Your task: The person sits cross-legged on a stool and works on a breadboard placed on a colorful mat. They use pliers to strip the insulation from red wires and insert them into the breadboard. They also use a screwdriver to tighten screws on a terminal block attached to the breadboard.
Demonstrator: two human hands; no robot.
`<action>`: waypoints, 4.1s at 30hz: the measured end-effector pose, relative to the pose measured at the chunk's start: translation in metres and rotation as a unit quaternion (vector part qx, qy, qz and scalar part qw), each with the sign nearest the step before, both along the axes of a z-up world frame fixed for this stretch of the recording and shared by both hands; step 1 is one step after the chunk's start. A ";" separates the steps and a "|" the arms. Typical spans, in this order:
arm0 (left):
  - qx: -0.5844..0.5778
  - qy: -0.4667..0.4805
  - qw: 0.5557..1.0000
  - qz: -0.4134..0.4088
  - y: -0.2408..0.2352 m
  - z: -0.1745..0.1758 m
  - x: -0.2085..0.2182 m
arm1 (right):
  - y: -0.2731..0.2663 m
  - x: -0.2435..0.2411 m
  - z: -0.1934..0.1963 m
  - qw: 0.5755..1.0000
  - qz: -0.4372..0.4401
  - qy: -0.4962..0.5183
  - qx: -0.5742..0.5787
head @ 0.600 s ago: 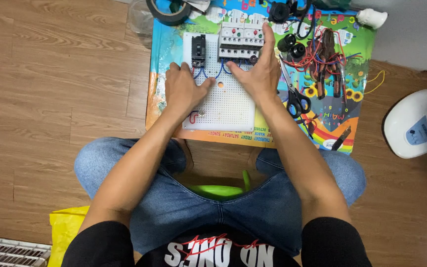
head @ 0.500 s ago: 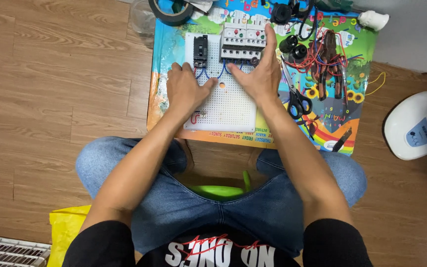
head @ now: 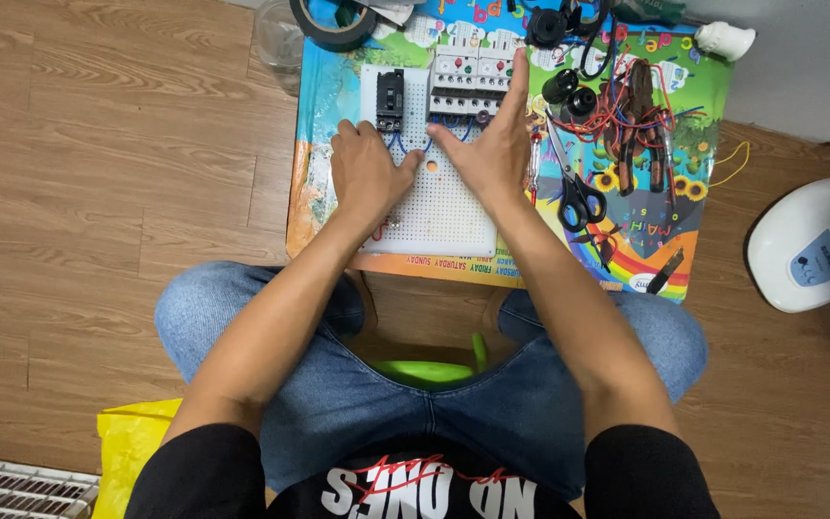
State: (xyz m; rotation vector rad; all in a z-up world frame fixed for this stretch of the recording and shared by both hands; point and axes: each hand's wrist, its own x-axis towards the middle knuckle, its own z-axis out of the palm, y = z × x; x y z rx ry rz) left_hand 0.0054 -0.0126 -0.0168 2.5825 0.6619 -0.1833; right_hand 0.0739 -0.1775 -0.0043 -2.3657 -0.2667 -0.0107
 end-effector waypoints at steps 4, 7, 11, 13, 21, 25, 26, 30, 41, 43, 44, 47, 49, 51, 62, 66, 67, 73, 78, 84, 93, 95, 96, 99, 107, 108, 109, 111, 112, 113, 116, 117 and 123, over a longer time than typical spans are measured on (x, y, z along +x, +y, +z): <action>-0.022 0.001 1.000 0.005 0.002 0.006 -0.001 | -0.013 0.003 0.010 0.996 0.022 0.026 0.080; -0.037 0.010 0.999 0.011 0.003 0.012 0.000 | -0.019 0.005 0.007 0.999 0.041 -0.015 0.033; -0.093 0.065 0.993 0.030 0.009 0.045 0.003 | -0.026 0.008 0.024 0.989 0.066 0.034 0.125; -0.132 0.101 0.985 0.049 0.017 0.052 0.005 | -0.036 0.010 0.036 0.981 0.087 0.063 0.161; -0.129 0.060 0.989 0.034 0.029 0.044 0.002 | -0.044 0.014 0.021 0.991 0.096 0.034 0.087; -0.136 0.070 0.987 0.052 0.036 0.039 0.006 | -0.042 0.016 0.018 0.994 0.075 0.036 0.069; -0.119 0.045 0.990 0.061 0.039 0.040 0.008 | -0.045 0.019 0.011 0.990 0.103 -0.008 0.097; -0.081 -0.229 0.968 0.066 0.065 0.063 0.012 | -0.044 0.019 0.013 0.984 0.088 -0.073 0.138; -0.254 -0.410 0.875 0.045 0.049 0.112 0.024 | -0.119 0.022 0.094 0.961 0.055 0.037 0.267; -0.214 -0.408 0.888 -0.004 0.052 0.100 0.023 | -0.140 0.040 0.077 0.955 0.035 0.009 0.294; -0.162 -0.237 0.957 -0.040 0.054 0.099 0.017 | -0.149 0.050 0.071 0.973 0.013 -0.028 0.228; -0.057 0.092 0.988 -0.107 0.057 0.095 -0.001 | -0.153 0.060 0.069 0.980 -0.034 -0.009 0.197; -0.007 0.239 0.963 -0.128 0.053 0.092 -0.010 | -0.153 0.063 0.072 0.970 -0.056 0.045 0.233; 0.005 0.299 0.937 -0.181 0.047 0.088 -0.023 | -0.157 0.061 0.074 0.973 -0.041 0.070 0.215; 0.015 0.100 0.978 -0.180 0.060 0.061 -0.021 | -0.204 0.094 0.069 0.991 -0.060 -0.058 0.104; -0.175 -0.087 0.979 -0.055 0.035 0.128 -0.014 | -0.191 0.087 0.090 0.996 -0.061 0.065 -0.014; -0.176 -0.088 0.979 -0.054 0.026 0.134 -0.011 | -0.176 0.079 0.100 0.996 -0.060 0.064 -0.015; -0.134 -0.138 0.970 -0.147 0.000 0.110 -0.007 | -0.155 0.077 0.033 0.955 0.013 0.183 -0.232; -0.186 -0.241 0.935 -0.180 -0.010 0.126 -0.004 | -0.185 0.090 -0.023 0.942 0.020 0.128 -0.311; -0.158 -0.256 0.941 -0.158 -0.010 0.090 -0.004 | -0.179 0.079 -0.027 0.943 0.056 0.095 -0.313; -0.134 -0.348 0.908 -0.191 -0.024 0.091 0.000 | -0.191 0.094 -0.012 0.954 0.005 0.076 -0.290; -0.137 -0.350 0.905 -0.200 -0.024 0.102 -0.001 | -0.185 0.086 0.003 0.954 0.015 0.086 -0.288; -0.139 -0.351 0.902 -0.210 -0.024 0.107 -0.003 | -0.181 0.082 0.009 0.954 0.022 0.097 -0.284; -0.167 -0.338 0.902 -0.209 -0.023 0.103 0.000 | -0.182 0.078 -0.013 0.947 0.043 0.115 -0.296; -0.157 -0.337 0.898 -0.237 -0.028 0.093 0.004 | -0.181 0.069 -0.008 0.924 0.109 0.121 -0.345; -0.157 -0.335 0.897 -0.242 -0.029 0.091 0.004 | -0.178 0.064 0.001 0.925 0.104 0.146 -0.336; -0.157 -0.336 0.897 -0.241 -0.030 0.093 0.004 | -0.179 0.064 0.004 0.924 0.104 0.146 -0.337; -0.171 -0.307 0.904 -0.244 -0.031 0.098 0.004 | -0.181 0.064 0.010 0.928 0.106 0.133 -0.331; -0.170 -0.308 0.904 -0.242 -0.032 0.094 0.004 | -0.183 0.067 0.002 0.928 0.107 0.132 -0.331; -0.160 -0.316 0.901 -0.251 -0.033 0.090 0.002 | -0.185 0.068 -0.006 0.929 0.113 0.125 -0.329; -0.155 -0.318 0.898 -0.262 -0.036 0.084 0.001 | -0.190 0.068 -0.021 0.927 0.120 0.117 -0.335; -0.158 -0.315 0.898 -0.264 -0.037 0.084 0.002 | -0.192 0.069 -0.023 0.924 0.123 0.112 -0.344; -0.172 -0.305 0.898 -0.268 -0.040 0.082 0.000 | -0.181 0.057 0.004 0.916 0.134 0.155 -0.345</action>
